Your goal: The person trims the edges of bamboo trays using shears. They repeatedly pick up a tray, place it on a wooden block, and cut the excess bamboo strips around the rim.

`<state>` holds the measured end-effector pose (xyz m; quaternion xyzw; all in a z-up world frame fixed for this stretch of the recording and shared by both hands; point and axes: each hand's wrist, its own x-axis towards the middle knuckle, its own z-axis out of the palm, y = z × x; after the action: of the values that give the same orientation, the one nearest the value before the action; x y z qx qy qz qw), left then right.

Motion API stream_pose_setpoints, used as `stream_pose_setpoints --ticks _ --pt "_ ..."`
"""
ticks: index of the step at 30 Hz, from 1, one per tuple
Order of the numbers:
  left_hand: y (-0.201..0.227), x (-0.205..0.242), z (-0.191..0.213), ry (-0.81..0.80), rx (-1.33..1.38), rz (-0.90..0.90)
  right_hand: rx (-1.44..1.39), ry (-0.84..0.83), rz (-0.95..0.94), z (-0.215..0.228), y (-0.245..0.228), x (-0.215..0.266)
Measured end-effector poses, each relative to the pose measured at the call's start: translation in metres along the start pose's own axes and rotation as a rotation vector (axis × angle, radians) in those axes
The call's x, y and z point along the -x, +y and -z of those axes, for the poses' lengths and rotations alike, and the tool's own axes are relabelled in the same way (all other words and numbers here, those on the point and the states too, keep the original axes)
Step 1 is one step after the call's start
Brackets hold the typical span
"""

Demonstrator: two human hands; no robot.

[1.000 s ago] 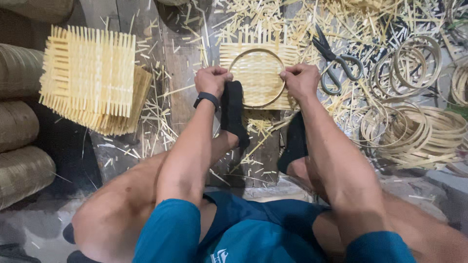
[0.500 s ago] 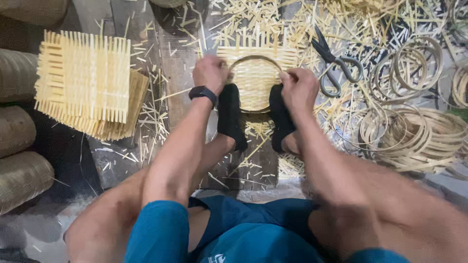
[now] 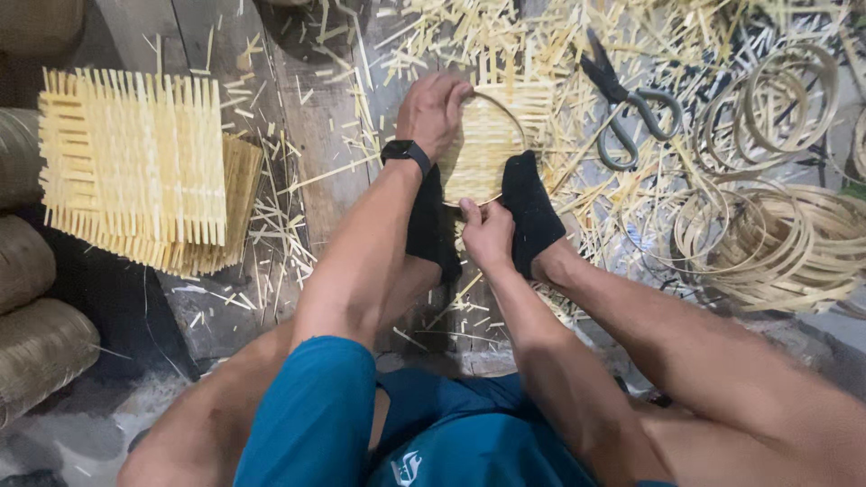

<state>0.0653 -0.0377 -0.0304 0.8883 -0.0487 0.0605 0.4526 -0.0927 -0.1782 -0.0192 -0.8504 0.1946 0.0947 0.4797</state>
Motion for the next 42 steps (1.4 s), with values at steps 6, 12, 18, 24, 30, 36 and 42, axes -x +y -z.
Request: stream_pose_setpoints --ticks 6,12,18,24,30,36,42 --pt "0.007 0.000 0.004 -0.025 0.017 0.027 0.309 -0.086 0.228 0.059 -0.072 -0.042" --pt "-0.008 -0.012 0.002 -0.085 0.054 0.141 0.083 -0.137 0.738 0.046 -0.091 -0.148" --pt "-0.042 -0.009 -0.017 -0.184 0.240 0.520 0.049 -0.317 0.309 0.017 -0.026 -0.190" --pt "-0.058 -0.022 -0.024 -0.187 0.458 0.680 0.015 -0.342 0.300 0.007 -0.013 -0.202" --pt "-0.017 0.018 -0.002 0.184 -0.186 0.325 0.405 -0.437 0.346 -0.004 -0.062 -0.182" --pt "0.004 0.070 0.016 0.284 -0.021 0.618 0.556 -0.546 0.169 0.024 -0.135 -0.166" --pt "-0.058 0.064 0.016 0.140 0.742 1.085 0.536 -0.485 0.167 0.007 -0.111 -0.171"
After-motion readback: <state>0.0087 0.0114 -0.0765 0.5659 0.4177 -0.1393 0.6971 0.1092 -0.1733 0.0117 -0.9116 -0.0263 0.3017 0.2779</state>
